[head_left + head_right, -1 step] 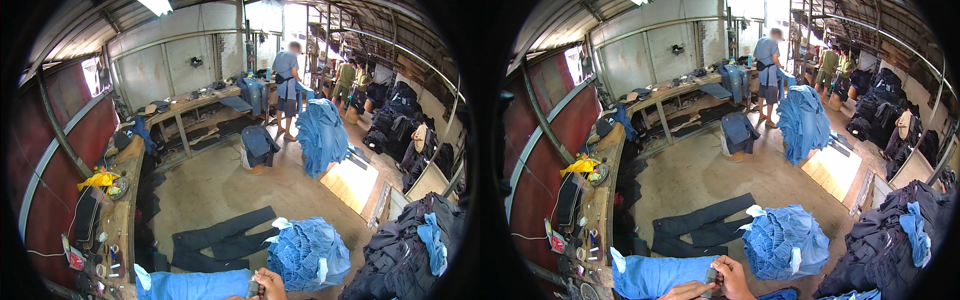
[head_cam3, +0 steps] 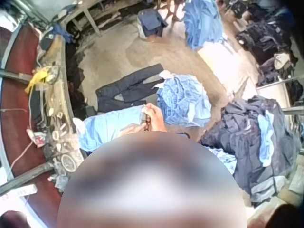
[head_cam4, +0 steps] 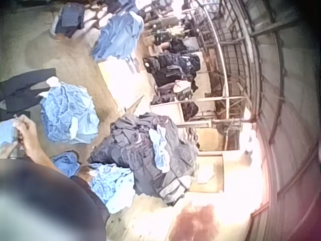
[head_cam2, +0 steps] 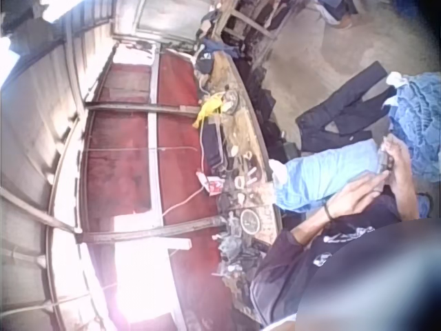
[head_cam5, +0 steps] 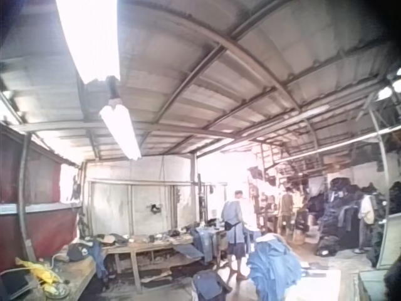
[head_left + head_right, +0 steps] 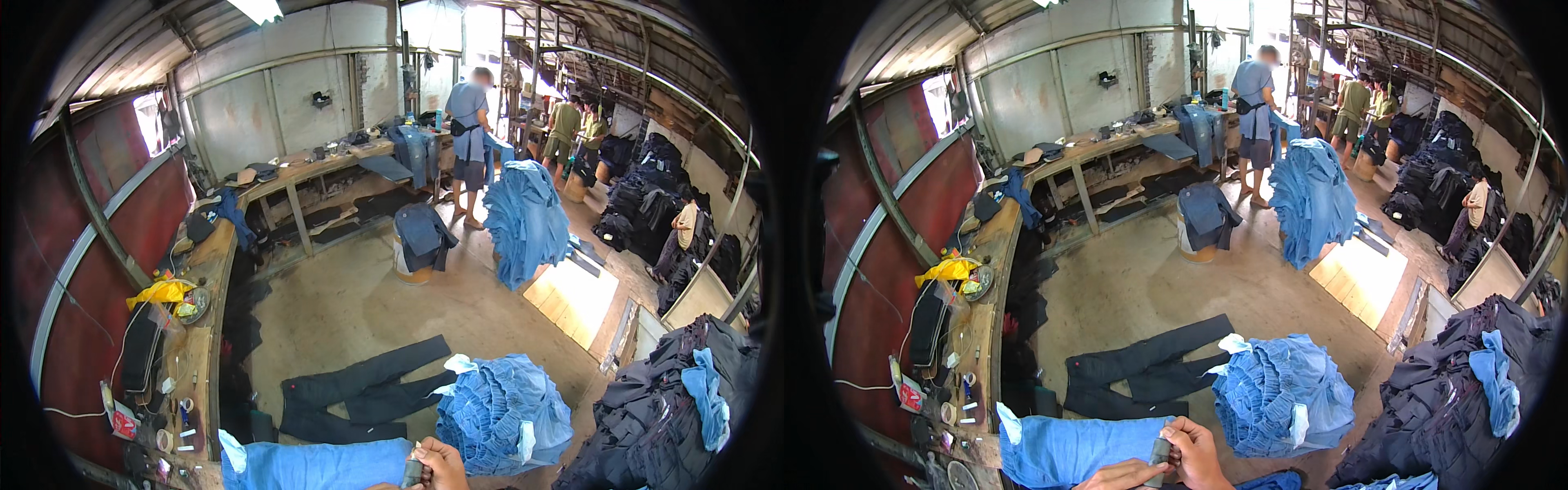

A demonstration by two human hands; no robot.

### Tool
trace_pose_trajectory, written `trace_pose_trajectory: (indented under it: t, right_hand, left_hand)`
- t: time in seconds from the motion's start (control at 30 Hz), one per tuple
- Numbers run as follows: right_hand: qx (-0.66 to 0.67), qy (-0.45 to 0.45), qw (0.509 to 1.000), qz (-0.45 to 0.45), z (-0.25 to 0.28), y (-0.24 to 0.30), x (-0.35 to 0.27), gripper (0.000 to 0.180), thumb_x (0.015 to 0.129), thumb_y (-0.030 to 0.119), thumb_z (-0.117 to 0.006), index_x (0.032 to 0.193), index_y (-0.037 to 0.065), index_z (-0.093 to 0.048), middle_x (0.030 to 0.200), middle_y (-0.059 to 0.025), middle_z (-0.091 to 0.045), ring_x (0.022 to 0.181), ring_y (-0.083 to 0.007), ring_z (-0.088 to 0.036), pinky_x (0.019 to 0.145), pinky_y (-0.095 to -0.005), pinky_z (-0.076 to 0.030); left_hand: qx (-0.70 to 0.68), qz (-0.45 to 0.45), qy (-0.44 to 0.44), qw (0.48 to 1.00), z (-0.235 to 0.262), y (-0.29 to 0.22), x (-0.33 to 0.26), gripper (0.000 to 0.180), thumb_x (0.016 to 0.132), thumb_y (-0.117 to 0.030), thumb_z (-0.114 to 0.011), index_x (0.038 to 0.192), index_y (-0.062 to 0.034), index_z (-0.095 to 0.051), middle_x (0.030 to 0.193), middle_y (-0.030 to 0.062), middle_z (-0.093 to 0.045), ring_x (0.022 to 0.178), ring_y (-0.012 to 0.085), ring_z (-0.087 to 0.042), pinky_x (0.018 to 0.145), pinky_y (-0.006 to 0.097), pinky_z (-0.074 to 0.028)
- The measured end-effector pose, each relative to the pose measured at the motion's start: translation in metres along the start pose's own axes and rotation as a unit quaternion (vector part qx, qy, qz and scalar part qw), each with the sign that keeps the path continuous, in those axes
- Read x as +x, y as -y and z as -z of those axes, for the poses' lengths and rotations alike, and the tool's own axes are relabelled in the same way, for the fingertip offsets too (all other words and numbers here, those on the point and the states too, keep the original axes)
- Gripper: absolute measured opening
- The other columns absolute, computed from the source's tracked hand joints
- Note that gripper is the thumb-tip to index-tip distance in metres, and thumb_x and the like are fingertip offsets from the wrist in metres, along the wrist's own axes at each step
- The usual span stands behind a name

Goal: The person picks up a pair of light blue jeans and uses a rotary cutter to make small cuts and distress marks on the fabric. The person works on different areas of the jeans, including the thigh and knee, while other workers are visible in the background.

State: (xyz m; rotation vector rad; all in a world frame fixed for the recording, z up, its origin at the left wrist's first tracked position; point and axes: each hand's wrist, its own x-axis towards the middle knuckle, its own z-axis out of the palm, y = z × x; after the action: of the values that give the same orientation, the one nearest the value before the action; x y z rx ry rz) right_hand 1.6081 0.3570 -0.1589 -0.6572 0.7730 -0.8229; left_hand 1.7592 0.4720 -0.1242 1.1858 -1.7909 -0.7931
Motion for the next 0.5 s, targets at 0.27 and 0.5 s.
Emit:
trace_pose_trajectory:
  t: [0.27,0.5]
  right_hand:
    - [0.020,0.019,0.998,-0.057,0.008,-0.005,-0.011,0.014,0.095,0.016,-0.071,0.087,0.008,-0.062,0.080,-0.0044,-0.067,0.064,-0.0085,-0.058,0.060,-0.0222,-0.047]
    - [-0.031,0.027,0.999,-0.027,-0.002,-0.013,0.005,0.013,0.101,0.010,-0.072,0.090,0.005,-0.067,0.073,0.0011,-0.064,0.058,-0.0024,-0.050,0.053,-0.0200,-0.038]
  left_hand:
    - [-0.005,-0.008,0.048,0.999,-0.001,0.014,-0.020,0.055,0.091,0.003,-0.074,0.144,0.0032,-0.060,0.124,0.0230,-0.072,0.110,0.0380,-0.074,0.095,0.043,-0.060]
    - [0.008,-0.002,-0.025,1.000,-0.003,0.037,-0.024,0.071,0.085,0.002,-0.081,0.151,-0.0036,-0.057,0.129,0.0180,-0.071,0.124,0.0358,-0.069,0.102,0.045,-0.059]
